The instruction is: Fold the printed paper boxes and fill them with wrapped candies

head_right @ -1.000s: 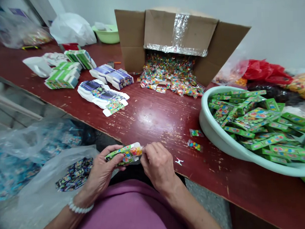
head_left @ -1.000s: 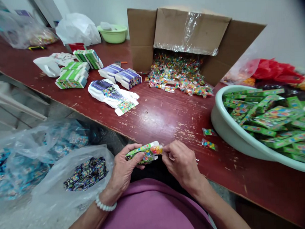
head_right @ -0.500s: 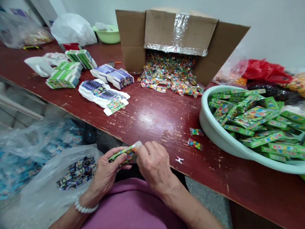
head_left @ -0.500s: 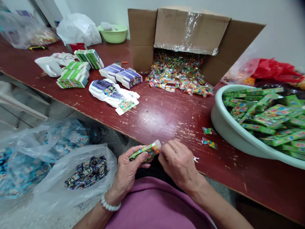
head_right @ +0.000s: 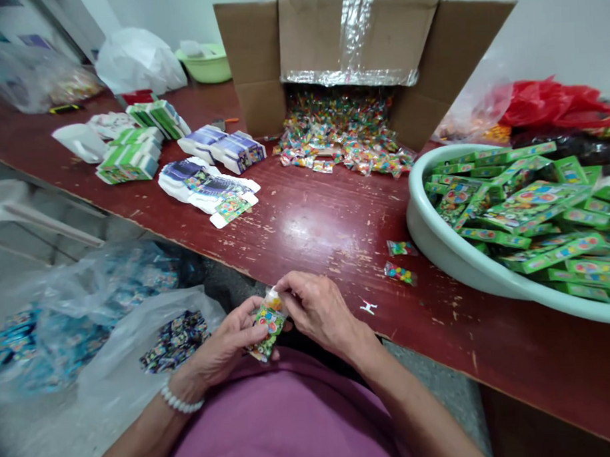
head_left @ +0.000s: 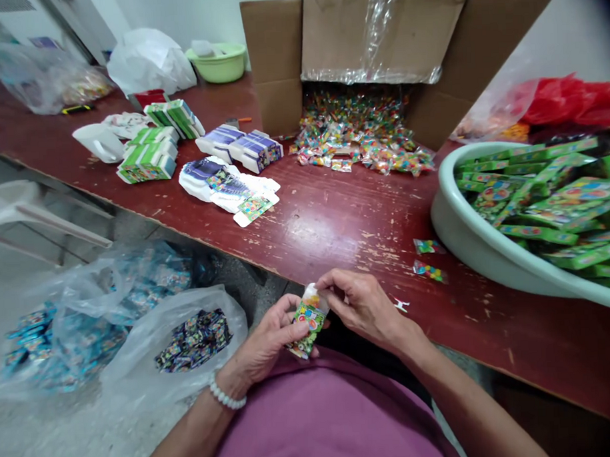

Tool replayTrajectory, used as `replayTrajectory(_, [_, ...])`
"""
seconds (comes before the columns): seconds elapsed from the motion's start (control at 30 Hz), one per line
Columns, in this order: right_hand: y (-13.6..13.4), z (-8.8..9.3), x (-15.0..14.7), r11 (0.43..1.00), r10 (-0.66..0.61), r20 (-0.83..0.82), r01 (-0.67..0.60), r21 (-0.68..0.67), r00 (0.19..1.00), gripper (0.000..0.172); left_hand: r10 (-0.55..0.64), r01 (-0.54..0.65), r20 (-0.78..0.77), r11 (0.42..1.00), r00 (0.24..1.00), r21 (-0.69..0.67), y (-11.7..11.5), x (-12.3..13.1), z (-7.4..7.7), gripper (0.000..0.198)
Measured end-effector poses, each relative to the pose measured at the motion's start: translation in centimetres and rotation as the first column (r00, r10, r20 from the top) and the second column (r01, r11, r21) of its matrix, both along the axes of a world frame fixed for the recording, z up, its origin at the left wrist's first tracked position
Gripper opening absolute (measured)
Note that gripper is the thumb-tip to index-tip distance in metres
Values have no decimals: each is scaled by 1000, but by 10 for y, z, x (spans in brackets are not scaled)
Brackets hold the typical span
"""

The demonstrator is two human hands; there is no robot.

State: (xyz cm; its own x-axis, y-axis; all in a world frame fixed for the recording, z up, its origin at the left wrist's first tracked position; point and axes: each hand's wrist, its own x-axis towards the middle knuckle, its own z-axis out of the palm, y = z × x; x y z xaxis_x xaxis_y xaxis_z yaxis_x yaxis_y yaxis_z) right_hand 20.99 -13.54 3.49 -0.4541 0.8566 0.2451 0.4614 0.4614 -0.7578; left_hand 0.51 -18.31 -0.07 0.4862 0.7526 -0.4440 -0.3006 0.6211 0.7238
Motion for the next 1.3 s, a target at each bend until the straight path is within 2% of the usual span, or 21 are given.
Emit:
replayTrajectory(0.1, [-1,5,5,997,71,147,-64,-51,987,16,-12,12,-6,1000,1000,20,1,5,-1,33])
replayTrajectory(0.17, [-2,6,6,1000,24,282,-23,-6,959,13,-5,5,-15,999,1000,39,1,7,-3,35])
replayTrajectory(0.23, [-2,6,6,1000,-14,313,9,17,950,12,7,-5,-26,998,1000,65,0,8,-4,38])
replayTrajectory(0.33, [-2,3,6,992,46,156,-27,-122,987,15,5,-2,-43,996,999,86,-1,9,-5,37])
replayTrajectory(0.4, [-1,1,6,977,41,79,-23,-214,996,17,4,1,-59,997,998,82,-1,9,-4,35])
replayTrajectory(0.5, [-2,0,6,974,-31,23,35,-224,999,13,26,-13,-118,994,993,111,2,10,0,35])
replayTrajectory(0.63, [-3,-4,6,960,-14,-153,-29,-279,988,15,5,40,-224,980,974,195,7,9,4,33])
replayTrajectory(0.7, [-3,-7,8,944,24,-153,-73,-322,988,10,-27,79,-252,977,967,197,7,8,3,36])
replayTrajectory(0.77, [-3,-10,9,938,56,-80,-80,-338,995,7,-35,88,-261,977,965,193,6,8,2,42])
replayTrajectory(0.87, [-5,-13,8,968,27,-16,-30,-248,1000,9,22,23,-229,981,973,190,6,12,-1,45])
replayTrajectory(0.97, [-9,-15,0,986,-42,-71,29,-166,997,13,140,-122,-175,987,975,108,9,18,-2,48])
replayTrajectory(1.1, [-16,-20,-13,979,-72,-238,24,-200,969,13,239,-253,-136,963,961,-97,15,22,-2,51])
replayTrajectory(1.17, [-20,-25,-17,966,-186,-342,108,-234,921,13,280,-290,-102,951,955,-107,17,23,-2,45])
replayTrajectory(1.23, [-22,-30,-19,924,-330,-380,212,-319,864,26,310,-315,-69,945,948,-87,16,24,-2,39])
replayTrajectory(1.3, [-23,-36,-20,887,-376,-388,206,-414,841,38,336,-340,-52,936,940,-97,16,26,-2,33])
